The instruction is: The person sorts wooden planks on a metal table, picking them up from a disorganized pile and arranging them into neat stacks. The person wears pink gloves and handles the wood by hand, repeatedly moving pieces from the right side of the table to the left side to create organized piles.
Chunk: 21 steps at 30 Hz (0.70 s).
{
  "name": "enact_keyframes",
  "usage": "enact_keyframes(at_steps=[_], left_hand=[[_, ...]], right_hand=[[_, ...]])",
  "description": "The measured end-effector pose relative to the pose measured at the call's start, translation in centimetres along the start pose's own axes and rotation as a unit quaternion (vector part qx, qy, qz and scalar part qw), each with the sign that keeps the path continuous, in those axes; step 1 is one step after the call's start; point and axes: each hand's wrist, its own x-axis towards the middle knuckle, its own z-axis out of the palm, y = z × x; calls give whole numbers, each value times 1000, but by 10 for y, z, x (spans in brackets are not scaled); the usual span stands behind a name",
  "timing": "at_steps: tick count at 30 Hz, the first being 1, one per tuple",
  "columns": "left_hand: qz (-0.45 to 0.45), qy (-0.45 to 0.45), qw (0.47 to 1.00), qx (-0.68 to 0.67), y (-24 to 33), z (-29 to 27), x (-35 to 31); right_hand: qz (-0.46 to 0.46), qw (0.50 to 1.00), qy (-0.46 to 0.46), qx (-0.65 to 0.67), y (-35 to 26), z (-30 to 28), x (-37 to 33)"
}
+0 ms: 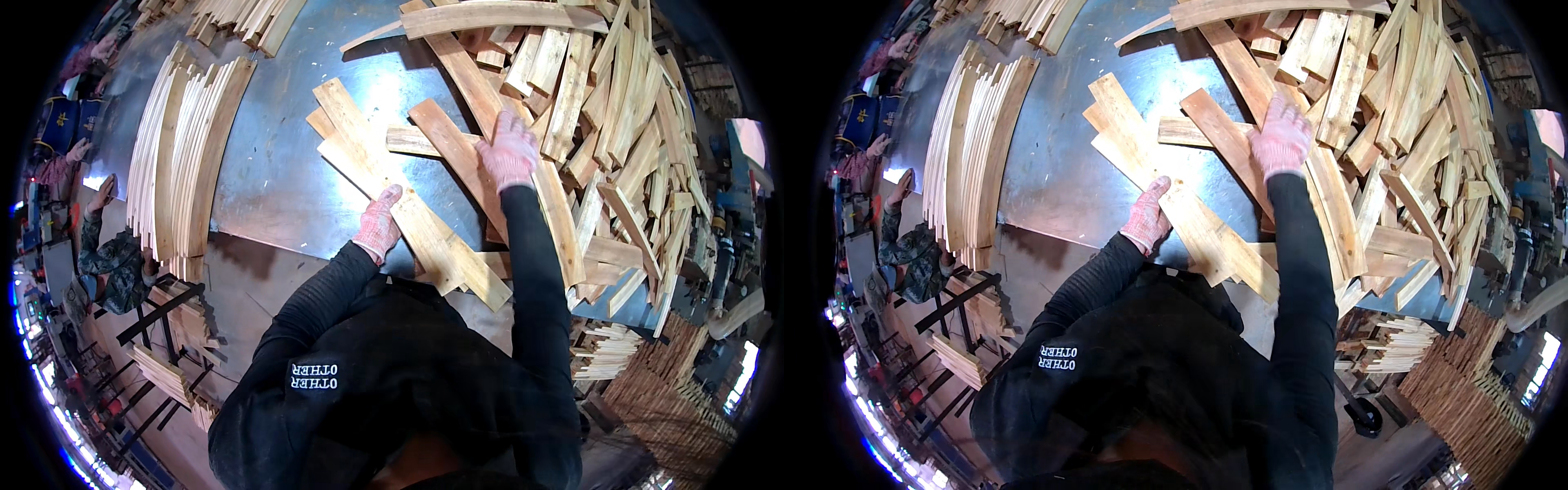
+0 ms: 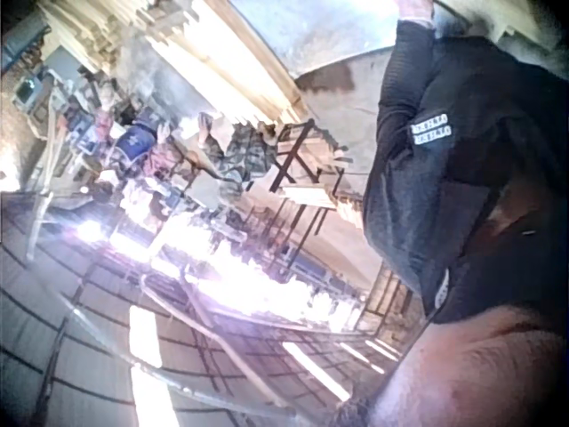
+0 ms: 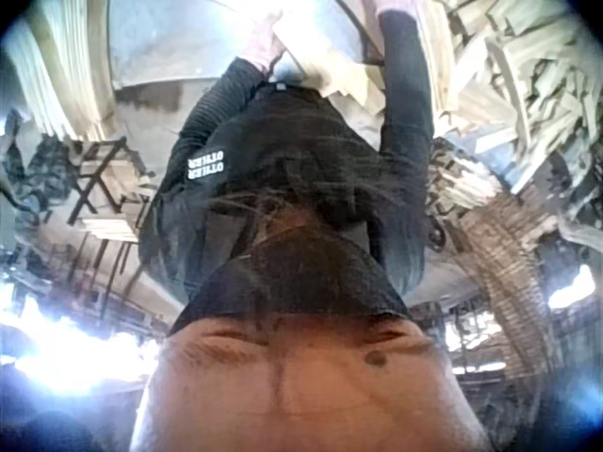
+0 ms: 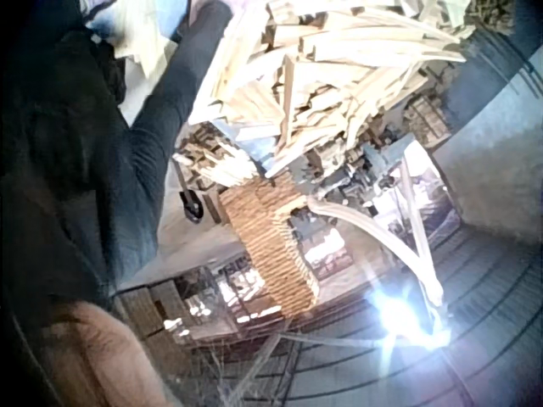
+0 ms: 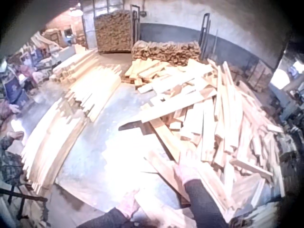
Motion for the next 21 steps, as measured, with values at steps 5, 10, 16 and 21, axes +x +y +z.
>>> enact_keyframes(at_steps=[5, 10, 16, 21], left_hand=[[20, -39, 997, -70, 5, -1, -5], [41, 7, 999, -10, 3, 13, -17], [90, 41, 992, 75, 19, 21, -22], [163, 79, 958, 221, 130, 50, -74]], right_hand=[[5, 964, -109, 241, -32, -36, -62], [-225, 938, -109, 240, -21, -27, -198], [-103, 993, 31, 45, 3, 47, -100], [-107, 932, -196, 284, 0, -10, -66]])
